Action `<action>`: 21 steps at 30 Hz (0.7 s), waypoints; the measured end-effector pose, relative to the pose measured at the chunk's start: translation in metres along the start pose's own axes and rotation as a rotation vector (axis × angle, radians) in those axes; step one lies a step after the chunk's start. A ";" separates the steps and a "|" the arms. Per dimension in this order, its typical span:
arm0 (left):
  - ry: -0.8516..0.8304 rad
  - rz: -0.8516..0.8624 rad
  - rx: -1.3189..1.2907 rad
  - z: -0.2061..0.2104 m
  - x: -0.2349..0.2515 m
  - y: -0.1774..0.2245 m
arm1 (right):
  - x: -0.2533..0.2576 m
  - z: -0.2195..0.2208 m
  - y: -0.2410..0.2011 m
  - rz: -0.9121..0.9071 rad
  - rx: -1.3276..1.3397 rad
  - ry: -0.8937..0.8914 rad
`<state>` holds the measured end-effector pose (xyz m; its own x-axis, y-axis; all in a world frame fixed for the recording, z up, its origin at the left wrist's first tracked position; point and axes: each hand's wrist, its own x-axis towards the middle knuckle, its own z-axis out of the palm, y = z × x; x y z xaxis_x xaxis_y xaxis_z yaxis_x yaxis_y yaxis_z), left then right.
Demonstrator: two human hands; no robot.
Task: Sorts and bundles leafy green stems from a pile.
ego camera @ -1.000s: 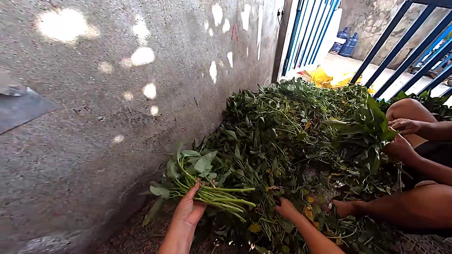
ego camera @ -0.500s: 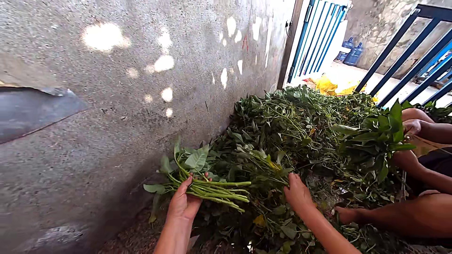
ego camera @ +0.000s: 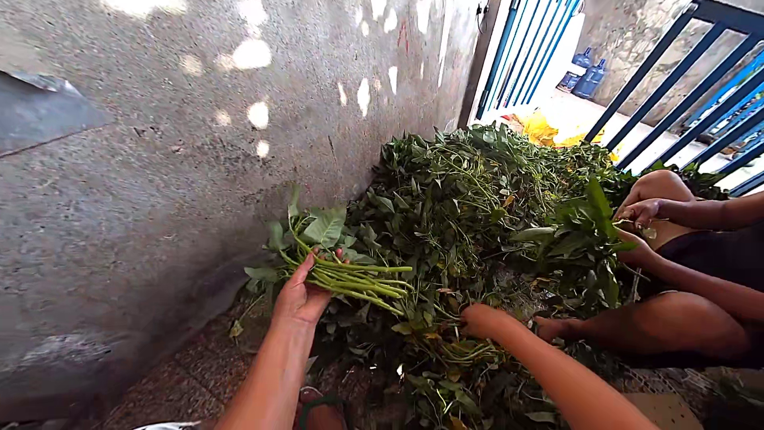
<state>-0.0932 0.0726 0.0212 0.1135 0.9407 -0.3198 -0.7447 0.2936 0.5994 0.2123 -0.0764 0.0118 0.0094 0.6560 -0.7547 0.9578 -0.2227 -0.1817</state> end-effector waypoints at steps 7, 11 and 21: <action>-0.033 0.009 -0.077 0.001 -0.002 0.011 | 0.067 0.087 -0.047 0.090 0.212 0.198; -0.028 0.044 -0.126 -0.004 0.002 0.020 | 0.077 0.111 -0.042 0.135 0.271 0.365; 0.040 -0.006 -0.068 -0.004 0.003 0.011 | 0.006 0.003 0.031 -0.040 0.872 0.632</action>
<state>-0.1035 0.0784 0.0239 0.0927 0.9312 -0.3526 -0.7873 0.2854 0.5466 0.2408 -0.0819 0.0000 0.3686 0.8724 -0.3210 0.4283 -0.4659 -0.7743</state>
